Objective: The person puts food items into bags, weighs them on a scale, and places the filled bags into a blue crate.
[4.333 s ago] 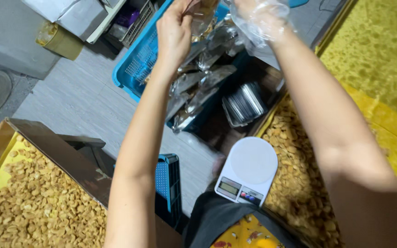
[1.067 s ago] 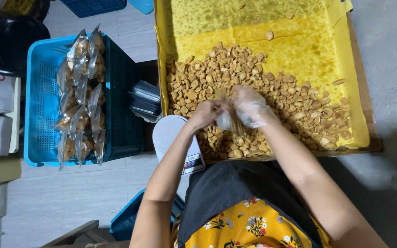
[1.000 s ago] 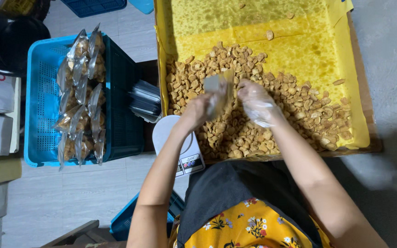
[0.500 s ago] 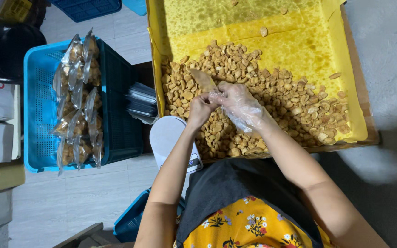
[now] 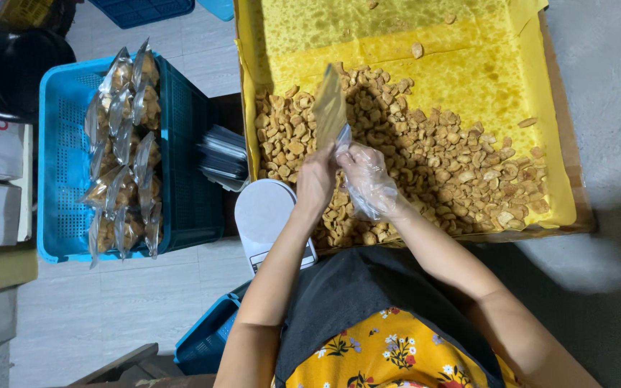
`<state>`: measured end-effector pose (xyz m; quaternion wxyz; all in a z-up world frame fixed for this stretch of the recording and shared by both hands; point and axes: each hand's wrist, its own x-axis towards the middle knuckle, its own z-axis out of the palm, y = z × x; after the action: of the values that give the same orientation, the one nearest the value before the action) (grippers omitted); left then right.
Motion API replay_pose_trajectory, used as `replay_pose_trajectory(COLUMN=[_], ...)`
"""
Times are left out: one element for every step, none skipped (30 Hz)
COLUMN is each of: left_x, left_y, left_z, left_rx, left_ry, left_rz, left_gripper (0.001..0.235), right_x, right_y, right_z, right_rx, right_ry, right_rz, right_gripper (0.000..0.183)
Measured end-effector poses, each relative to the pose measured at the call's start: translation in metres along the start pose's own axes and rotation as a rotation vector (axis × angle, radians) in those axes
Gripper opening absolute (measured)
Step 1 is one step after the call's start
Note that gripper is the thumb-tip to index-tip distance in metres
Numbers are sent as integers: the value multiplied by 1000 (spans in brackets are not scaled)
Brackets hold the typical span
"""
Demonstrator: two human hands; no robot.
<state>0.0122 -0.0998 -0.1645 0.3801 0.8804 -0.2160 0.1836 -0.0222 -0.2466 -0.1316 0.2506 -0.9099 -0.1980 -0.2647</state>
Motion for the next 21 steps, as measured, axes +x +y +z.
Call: replay_pose_trajectory(left_x=[1,2,3,5,5,6,7,8,10,12,13,13,13,13,13,14,15,15,16,17,17], left_y=[2,4,5,6,6,4,2,1,0,0,0,1,1,2,2,2,3,4,4,5,6], left_z=[5,10,14,18,20,21,20,20,21,22,23,23,23,24,24,25,24,22,20,18,16], left_rx=[66,130,130,71,12,12,-44,-101,-100,-140,-180,-179,-178,-176,-175,-202,-229,-228,-230,-233,-231], left_ry=[-93,-188,-184,-163,-147,-146,-119,-91,-90,-120,-151,-150,-169,-189,-187,-203,-220,-219,-251,-284,-282], left_rz=[-101,-200,-200,-238,-280,-282,-280,-278,-280,-330,-379,-381,-404,-427,-429,-476,-523,-525,-535,-545,-547], left_gripper=[33,30,30,29,28,28,26,25,25,26,27,27,26,25,25,25,25,25,25,26,26], right_x=[2,4,9,15,18,19,19,18,19,19,19,18,15,12,9,6,3,-1,-4,-6,-6], right_y=[0,2,7,12,15,18,20,21,21,22,23,23,23,24,24,24,24,26,29,30,30], right_z=[4,7,10,13,15,14,11,9,7,4,3,1,0,-1,1,4,7,9,12,15,19], right_rx=[389,779,778,844,911,912,820,729,729,755,781,782,826,871,873,1174,1476,1478,1367,1255,1257], right_ry=[-70,-148,-149,-146,-145,-148,-179,-209,-211,-169,-127,-129,-109,-89,-91,-45,6,4,-11,-27,-29], right_rz=[322,644,639,661,687,687,685,681,680,646,612,611,587,562,561,655,746,746,762,777,776], right_gripper=[12,14,14,12,16,16,13,11,11,10,11,11,11,12,12,10,8,8,10,11,11])
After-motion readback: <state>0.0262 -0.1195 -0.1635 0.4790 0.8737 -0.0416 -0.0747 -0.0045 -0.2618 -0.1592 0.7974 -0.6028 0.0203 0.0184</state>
